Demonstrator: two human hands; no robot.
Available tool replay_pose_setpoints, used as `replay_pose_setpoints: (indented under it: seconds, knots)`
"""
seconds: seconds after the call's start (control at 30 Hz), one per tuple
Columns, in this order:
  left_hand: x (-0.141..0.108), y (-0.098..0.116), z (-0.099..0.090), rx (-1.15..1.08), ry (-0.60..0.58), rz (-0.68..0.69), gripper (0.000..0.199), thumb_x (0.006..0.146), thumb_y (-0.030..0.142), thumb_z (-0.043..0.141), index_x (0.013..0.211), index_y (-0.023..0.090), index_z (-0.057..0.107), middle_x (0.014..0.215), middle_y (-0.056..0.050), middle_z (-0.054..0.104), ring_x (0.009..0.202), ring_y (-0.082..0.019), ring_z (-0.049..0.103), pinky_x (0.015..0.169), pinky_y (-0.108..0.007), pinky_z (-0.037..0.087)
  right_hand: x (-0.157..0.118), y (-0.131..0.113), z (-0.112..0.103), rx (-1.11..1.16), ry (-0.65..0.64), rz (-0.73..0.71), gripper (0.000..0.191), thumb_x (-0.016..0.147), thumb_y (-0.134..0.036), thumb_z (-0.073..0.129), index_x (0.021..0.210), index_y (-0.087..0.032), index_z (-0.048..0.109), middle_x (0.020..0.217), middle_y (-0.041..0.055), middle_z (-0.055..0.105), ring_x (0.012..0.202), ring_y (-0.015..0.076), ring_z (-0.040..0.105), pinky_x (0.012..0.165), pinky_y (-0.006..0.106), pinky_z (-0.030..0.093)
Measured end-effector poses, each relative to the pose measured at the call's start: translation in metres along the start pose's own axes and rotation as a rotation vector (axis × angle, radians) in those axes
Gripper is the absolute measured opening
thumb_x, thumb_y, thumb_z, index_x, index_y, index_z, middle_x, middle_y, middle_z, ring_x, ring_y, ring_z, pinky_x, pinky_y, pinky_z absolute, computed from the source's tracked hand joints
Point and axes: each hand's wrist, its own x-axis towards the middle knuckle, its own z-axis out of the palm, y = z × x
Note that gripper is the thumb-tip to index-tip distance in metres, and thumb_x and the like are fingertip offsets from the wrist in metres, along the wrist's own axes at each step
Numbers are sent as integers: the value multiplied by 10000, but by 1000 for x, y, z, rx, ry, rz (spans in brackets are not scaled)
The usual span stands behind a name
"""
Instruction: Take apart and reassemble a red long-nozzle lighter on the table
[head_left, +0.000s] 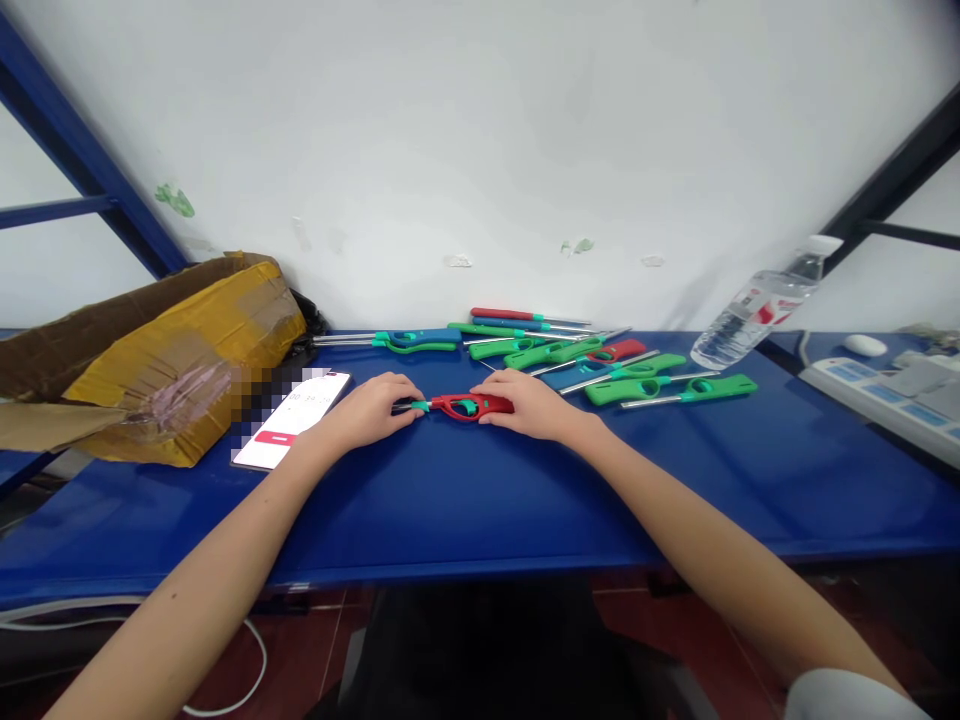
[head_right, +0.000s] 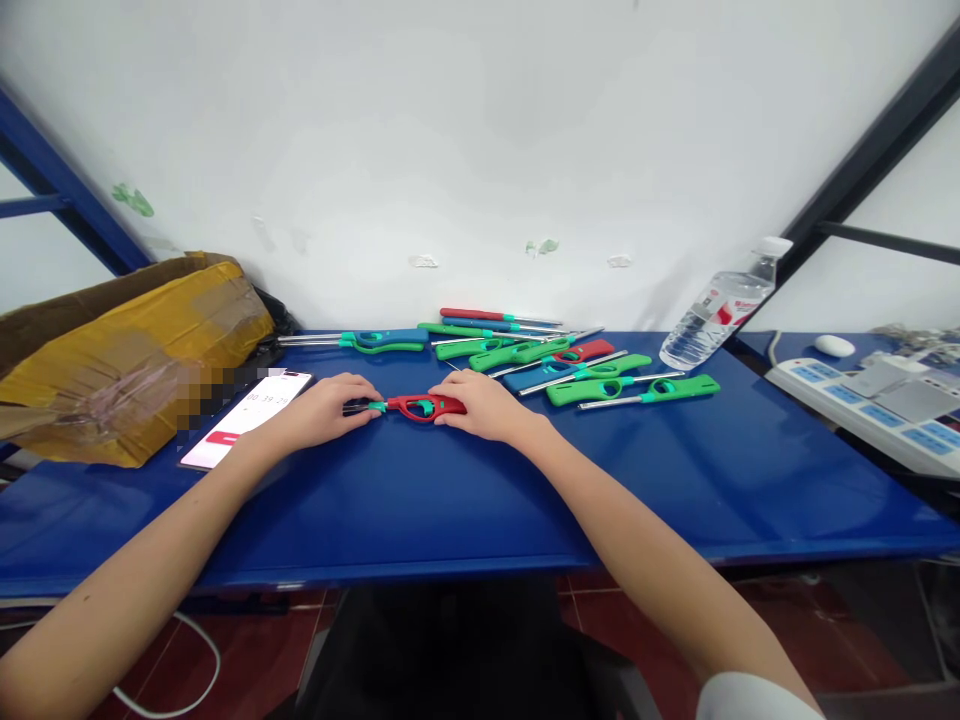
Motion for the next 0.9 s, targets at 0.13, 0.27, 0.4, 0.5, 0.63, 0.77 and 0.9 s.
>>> replay_pose_setpoints:
  seconds: [0.13,0.27,0.4,0.5,0.63,0.77,0.9]
  knots:
    - [0,1,0,3,3,-6,311,921,440,519,1053,228,704,1070,-77,674,983,-249,610,860,-368,482,2,-2,1,13,-10,-1,369,878,-346,668,1222,-211,657,1177,112,654,1061,266,604,927,415,494]
    - [0,2,0,13,-2,-6,307,924,430,513,1056,225,700,1074,-76,672,990,-248,610,865,-364,480,3,-2,2,8,-20,2,371,879,-324,668,1224,-188,655,1178,119,657,1068,263,609,941,412,493]
    - [0,3,-2,28,-10,-16,307,928,427,508,1063,227,697,1082,-76,670,998,-252,609,865,-364,479,3,-1,4,14,-19,-2,370,885,-314,659,1238,-205,649,1187,109,656,1073,260,612,946,407,495]
    - [-1,3,-2,32,-19,-20,316,932,436,501,1066,226,697,1089,-79,669,995,-252,613,857,-363,483,3,-1,4,15,-29,12,371,887,-310,654,1245,-210,648,1202,106,652,1072,261,612,938,401,499]
    - [-1,3,-3,17,-12,-21,335,932,460,496,1052,228,705,1084,-83,672,986,-249,619,846,-356,490,2,-1,3,16,-36,15,372,893,-303,645,1251,-202,647,1210,112,650,1073,266,609,940,410,497]
    - [-1,2,-4,7,3,-27,353,922,491,502,1040,233,711,1073,-84,676,984,-252,620,849,-358,495,3,-2,3,17,-29,8,360,897,-305,640,1246,-217,655,1200,113,654,1066,265,611,939,422,500]
    - [-2,2,-7,19,-17,-35,349,922,481,499,1049,233,708,1087,-85,673,990,-255,618,840,-357,495,3,-4,2,-3,-40,21,364,899,-304,639,1251,-209,651,1202,113,653,1077,265,609,946,414,497]
